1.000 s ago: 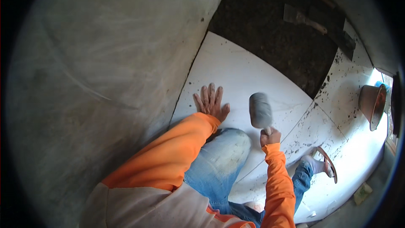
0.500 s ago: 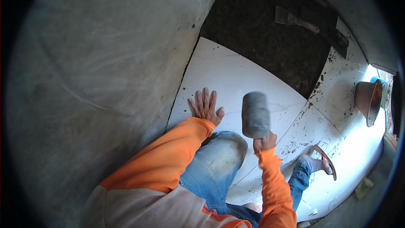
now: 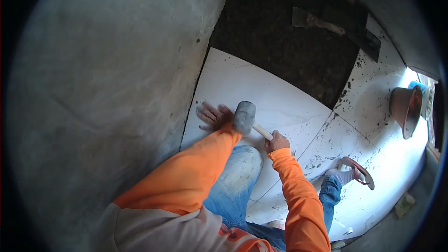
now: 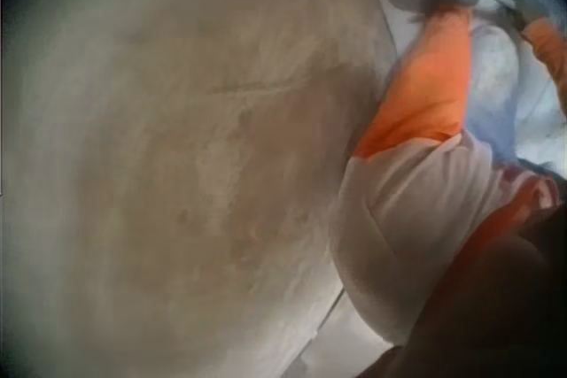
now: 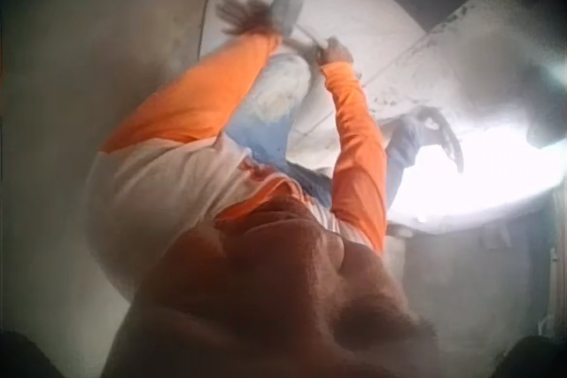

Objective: The person installs floor tiles by spreading mortar with a trowel, positioning a large white tile, and tapping it into place with a rubber mallet.

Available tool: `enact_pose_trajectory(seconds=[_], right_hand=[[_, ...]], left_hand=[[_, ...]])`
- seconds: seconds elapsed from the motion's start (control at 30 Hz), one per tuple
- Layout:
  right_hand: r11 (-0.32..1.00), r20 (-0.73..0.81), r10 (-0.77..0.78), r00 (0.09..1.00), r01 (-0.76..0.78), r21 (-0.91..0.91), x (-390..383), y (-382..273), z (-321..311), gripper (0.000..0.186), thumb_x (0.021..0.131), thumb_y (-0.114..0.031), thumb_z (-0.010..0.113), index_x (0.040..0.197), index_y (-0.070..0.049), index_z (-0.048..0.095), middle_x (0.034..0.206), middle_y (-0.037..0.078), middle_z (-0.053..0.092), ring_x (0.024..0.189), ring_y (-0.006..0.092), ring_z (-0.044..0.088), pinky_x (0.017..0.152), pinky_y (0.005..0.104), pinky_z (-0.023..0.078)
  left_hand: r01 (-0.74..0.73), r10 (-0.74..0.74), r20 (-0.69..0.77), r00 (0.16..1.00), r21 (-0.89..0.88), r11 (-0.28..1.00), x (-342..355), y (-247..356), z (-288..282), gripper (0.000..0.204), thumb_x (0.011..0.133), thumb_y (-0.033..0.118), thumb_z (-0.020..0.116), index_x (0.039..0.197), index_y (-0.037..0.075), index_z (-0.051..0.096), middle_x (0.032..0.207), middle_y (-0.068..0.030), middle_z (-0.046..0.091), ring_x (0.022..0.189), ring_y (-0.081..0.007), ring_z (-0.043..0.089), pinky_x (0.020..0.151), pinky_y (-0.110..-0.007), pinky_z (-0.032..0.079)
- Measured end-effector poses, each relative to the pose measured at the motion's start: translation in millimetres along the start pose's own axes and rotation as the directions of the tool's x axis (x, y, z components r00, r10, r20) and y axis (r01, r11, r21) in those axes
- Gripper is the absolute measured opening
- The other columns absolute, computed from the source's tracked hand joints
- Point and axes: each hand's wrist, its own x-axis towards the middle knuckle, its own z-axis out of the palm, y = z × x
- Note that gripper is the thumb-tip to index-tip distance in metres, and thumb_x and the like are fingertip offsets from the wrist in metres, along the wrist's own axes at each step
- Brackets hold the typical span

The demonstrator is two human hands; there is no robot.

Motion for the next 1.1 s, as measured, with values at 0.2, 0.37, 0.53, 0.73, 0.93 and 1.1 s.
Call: enact_pose_trajectory(seconds=[0.2, 0.37, 0.53, 0.73, 0.93, 1.1], right_hand=[[1.0, 0.214, 0.01, 0.977, -0.01, -0.004, 30.3, 21.0, -30.4, 0.04, 0.076, -0.031, 0.059, 0.103, -0.005, 0.046, 0.078, 0.018, 0.063, 0.072, 0.0377, 0.062, 0.067, 0.0449, 0.05], [0.885, 0.651, 0.022, 0.759, 0.288, -0.366, 71.3, -5.1, -121.9, 0.05, 0.076, -0.042, 0.059, 0.116, -0.015, 0.05, 0.118, 0.016, 0.054, 0.109, 0.0327, 0.052, 0.095, 0.0421, 0.04], [0.919, -0.664, -0.364, 0.653, 0.135, -0.371, 225.0, 11.6, -285.0, 0.061, 0.073, -0.012, 0.055, 0.131, -0.022, 0.041, 0.129, 0.018, 0.04, 0.119, 0.0351, 0.039, 0.096, 0.0469, 0.035], [0.763, -0.421, -0.304, 0.855, -0.047, -0.645, 307.6, 64.5, -330.4, 0.055, 0.075, -0.014, 0.057, 0.127, -0.02, 0.042, 0.129, 0.013, 0.041, 0.118, 0.0336, 0.041, 0.095, 0.0484, 0.035], [0.765, -0.385, -0.574, 0.723, 0.304, -0.569, 273.6, 81.3, -319.0, 0.032, 0.078, -0.014, 0.054, 0.107, -0.001, 0.049, 0.101, 0.026, 0.053, 0.094, 0.0407, 0.053, 0.08, 0.0455, 0.045], [0.987, -0.034, -0.15, 0.988, 0.148, -0.055, 202.0, -3.6, -267.6, 0.035, 0.073, -0.022, 0.057, 0.098, 0.001, 0.051, 0.094, 0.029, 0.057, 0.084, 0.0426, 0.058, 0.073, 0.0475, 0.048]], left_hand=[[0.147, -0.242, -0.101, 0.965, -0.554, 0.819, 28.5, 36.7, 33.3, 0.061, 0.089, 0.044, 0.031, 0.142, 0.016, 0.022, 0.151, -0.007, 0.01, 0.138, -0.0239, 0.009, 0.107, -0.053, 0.005], [0.256, -0.349, -0.101, 0.932, -0.499, 0.828, 31.1, 41.1, 16.5, 0.062, 0.089, 0.046, 0.031, 0.142, 0.016, 0.022, 0.15, -0.0081, 0.011, 0.138, -0.0257, 0.009, 0.107, -0.052, 0.005], [0.341, -0.427, -0.105, 0.898, -0.444, 0.828, 32.1, 30.0, 27.3, 0.063, 0.089, 0.047, 0.031, 0.143, 0.016, 0.021, 0.15, -0.0092, 0.011, 0.138, -0.0274, 0.009, 0.108, -0.051, 0.005], [0.444, -0.523, -0.108, 0.845, -0.402, 0.801, 30.7, 36.3, 26.7, 0.064, 0.089, 0.049, 0.031, 0.143, 0.016, 0.021, 0.15, -0.0105, 0.012, 0.137, -0.0294, 0.01, 0.108, -0.05, 0.004], [0.539, -0.611, -0.112, 0.783, -0.367, 0.758, 30.3, 50.3, 15.0, 0.065, 0.089, 0.051, 0.031, 0.143, 0.016, 0.021, 0.149, -0.0118, 0.013, 0.137, -0.0315, 0.01, 0.109, -0.048, 0.004], [0.564, -0.63, -0.106, 0.769, -0.35, 0.747, 29.4, 50.3, 21.5, 0.064, 0.089, 0.051, 0.027, 0.144, 0.018, 0.018, 0.15, -0.0088, 0.013, 0.137, -0.0293, 0.011, 0.109, -0.048, 0.005]])
